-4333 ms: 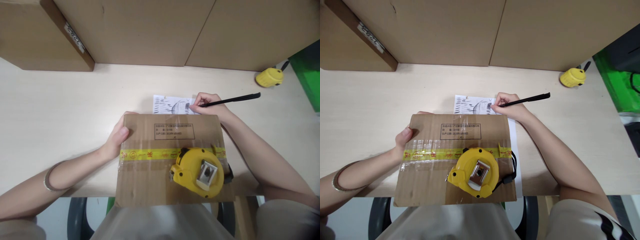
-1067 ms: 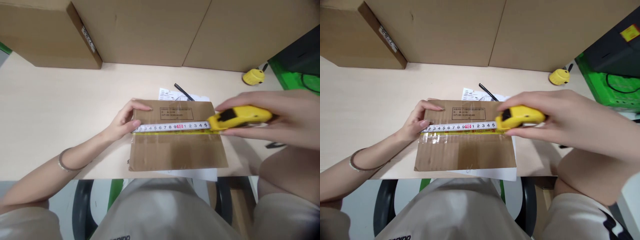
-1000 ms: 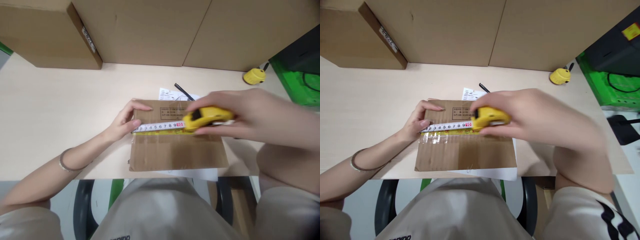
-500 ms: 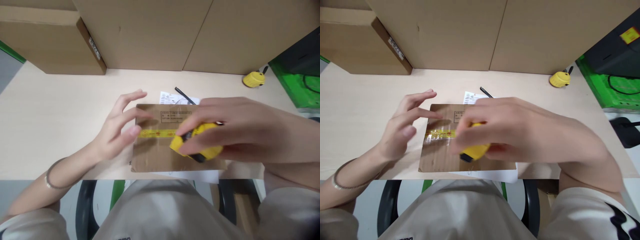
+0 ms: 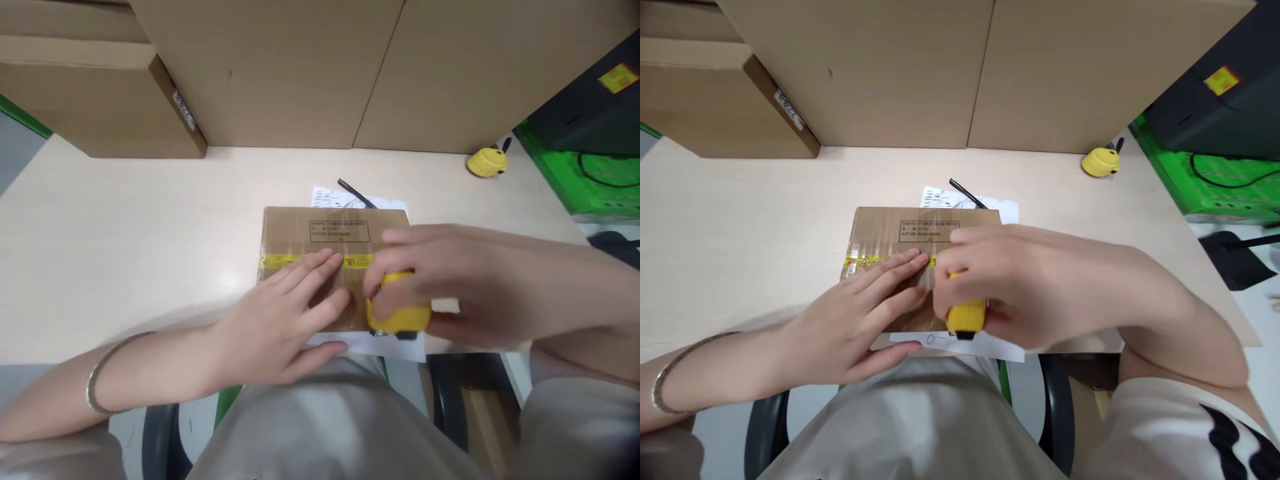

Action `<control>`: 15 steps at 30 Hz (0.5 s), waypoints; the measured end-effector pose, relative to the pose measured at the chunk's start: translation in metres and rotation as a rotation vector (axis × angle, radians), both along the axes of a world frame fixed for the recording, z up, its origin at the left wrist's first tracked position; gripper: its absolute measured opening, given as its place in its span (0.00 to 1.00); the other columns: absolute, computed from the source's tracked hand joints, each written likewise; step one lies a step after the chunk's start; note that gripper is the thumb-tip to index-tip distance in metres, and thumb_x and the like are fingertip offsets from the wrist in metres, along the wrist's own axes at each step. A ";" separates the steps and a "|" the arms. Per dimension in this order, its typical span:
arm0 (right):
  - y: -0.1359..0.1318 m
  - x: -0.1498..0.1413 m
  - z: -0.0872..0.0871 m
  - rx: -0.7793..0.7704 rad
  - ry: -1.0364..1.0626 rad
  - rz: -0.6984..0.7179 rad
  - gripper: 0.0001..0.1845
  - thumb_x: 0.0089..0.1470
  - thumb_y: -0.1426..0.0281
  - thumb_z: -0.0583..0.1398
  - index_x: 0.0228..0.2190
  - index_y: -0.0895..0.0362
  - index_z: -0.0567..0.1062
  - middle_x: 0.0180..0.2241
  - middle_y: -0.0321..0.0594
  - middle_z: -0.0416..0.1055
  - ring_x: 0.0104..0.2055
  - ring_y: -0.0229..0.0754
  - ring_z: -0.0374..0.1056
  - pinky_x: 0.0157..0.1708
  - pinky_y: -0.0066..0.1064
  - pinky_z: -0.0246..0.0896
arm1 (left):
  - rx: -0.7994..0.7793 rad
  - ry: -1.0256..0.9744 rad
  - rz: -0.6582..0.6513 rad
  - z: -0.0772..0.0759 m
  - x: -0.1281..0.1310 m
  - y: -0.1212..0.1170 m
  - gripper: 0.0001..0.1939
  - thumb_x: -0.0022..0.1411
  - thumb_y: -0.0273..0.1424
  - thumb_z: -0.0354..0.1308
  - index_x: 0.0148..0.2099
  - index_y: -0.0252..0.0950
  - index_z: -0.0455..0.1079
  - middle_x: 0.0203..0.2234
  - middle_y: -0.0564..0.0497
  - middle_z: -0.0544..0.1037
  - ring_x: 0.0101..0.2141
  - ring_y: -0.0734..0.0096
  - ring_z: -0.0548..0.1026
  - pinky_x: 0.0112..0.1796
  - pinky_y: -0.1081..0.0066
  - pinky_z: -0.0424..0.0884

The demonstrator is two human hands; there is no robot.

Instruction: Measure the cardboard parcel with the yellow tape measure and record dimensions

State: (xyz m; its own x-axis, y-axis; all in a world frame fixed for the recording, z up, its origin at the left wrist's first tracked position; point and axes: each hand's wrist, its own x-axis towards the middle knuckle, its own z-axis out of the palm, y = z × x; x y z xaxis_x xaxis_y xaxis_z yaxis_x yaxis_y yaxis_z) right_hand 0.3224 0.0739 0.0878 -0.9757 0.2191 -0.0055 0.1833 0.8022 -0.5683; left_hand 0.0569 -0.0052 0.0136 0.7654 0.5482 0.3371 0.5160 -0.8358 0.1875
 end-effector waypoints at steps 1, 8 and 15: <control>0.009 -0.002 0.002 -0.008 0.010 0.011 0.12 0.60 0.77 0.58 0.41 0.53 0.78 0.42 0.38 0.78 0.40 0.40 0.66 0.40 0.32 0.60 | 0.006 0.010 -0.021 0.001 -0.001 0.000 0.27 0.74 0.47 0.54 0.60 0.28 0.68 0.63 0.21 0.71 0.65 0.29 0.72 0.57 0.41 0.78; 0.096 -0.016 0.006 -0.001 -0.090 -0.050 0.14 0.55 0.79 0.63 0.42 0.55 0.81 0.42 0.36 0.78 0.46 0.40 0.71 0.45 0.30 0.63 | -0.057 0.118 -0.046 0.004 -0.001 -0.003 0.27 0.75 0.45 0.53 0.73 0.56 0.61 0.69 0.32 0.63 0.69 0.28 0.65 0.57 0.38 0.75; 0.126 -0.035 0.005 -0.158 -0.158 -0.587 0.16 0.62 0.73 0.56 0.39 0.70 0.82 0.38 0.30 0.79 0.43 0.28 0.72 0.43 0.25 0.60 | -0.068 0.102 -0.038 0.000 -0.001 -0.002 0.29 0.73 0.48 0.55 0.73 0.57 0.61 0.71 0.37 0.63 0.70 0.31 0.64 0.60 0.42 0.72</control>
State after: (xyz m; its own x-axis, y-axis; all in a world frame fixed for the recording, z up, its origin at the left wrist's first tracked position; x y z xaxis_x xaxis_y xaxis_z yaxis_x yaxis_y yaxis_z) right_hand 0.2869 0.1995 0.0933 -0.6780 0.7028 -0.2155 0.6589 0.4510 -0.6021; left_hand 0.0561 -0.0070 0.0138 0.8145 0.5370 0.2196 0.5033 -0.8423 0.1929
